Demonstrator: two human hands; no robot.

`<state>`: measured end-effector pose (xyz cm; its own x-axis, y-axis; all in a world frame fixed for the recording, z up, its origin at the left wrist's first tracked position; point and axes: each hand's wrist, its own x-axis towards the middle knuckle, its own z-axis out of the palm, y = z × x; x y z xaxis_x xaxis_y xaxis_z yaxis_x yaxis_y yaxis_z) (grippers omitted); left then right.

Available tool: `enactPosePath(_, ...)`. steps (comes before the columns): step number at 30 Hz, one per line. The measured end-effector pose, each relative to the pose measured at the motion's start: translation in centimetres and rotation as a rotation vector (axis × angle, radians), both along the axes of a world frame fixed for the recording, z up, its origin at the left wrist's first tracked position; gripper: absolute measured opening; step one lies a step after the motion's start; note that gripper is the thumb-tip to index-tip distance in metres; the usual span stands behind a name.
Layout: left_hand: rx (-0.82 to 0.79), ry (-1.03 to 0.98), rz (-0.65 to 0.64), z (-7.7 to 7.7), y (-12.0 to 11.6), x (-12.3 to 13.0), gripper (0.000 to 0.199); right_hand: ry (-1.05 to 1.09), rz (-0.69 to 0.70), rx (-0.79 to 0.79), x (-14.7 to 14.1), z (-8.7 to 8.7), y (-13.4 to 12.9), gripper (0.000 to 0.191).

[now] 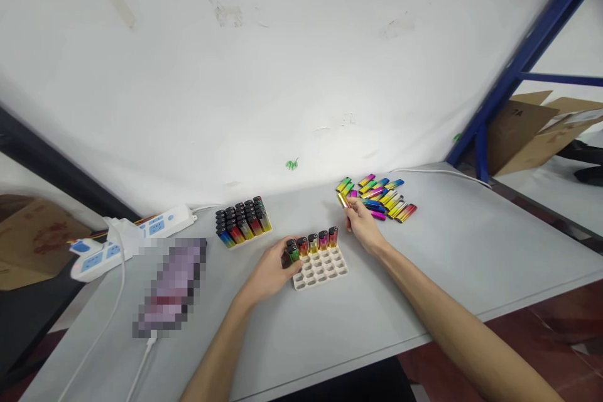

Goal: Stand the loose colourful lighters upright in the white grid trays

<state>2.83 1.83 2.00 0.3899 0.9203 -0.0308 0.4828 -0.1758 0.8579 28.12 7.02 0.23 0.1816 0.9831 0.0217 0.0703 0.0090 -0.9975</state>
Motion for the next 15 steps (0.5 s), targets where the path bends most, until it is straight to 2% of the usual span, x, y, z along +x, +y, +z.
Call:
enactPosePath(3,0.005,-0.002,-0.003,0.0,0.0,0.0,0.04,0.02,0.055,-0.006,0.1,0.3,-0.1,0.035)
enactPosePath(8,0.003,-0.011,-0.006,-0.2,0.1,-0.1,0.042,0.399,0.094,-0.043,0.3,0.6,0.1,0.031)
enactPosePath(11,0.003,-0.008,-0.01,-0.2,0.1,-0.1,0.041,0.566,0.056,-0.114,0.2,0.9,0.1,0.031)
enactPosePath(15,-0.002,-0.008,-0.007,-0.1,0.1,0.0,0.041,0.617,0.052,-0.153,0.1,1.4,-0.3,0.031)
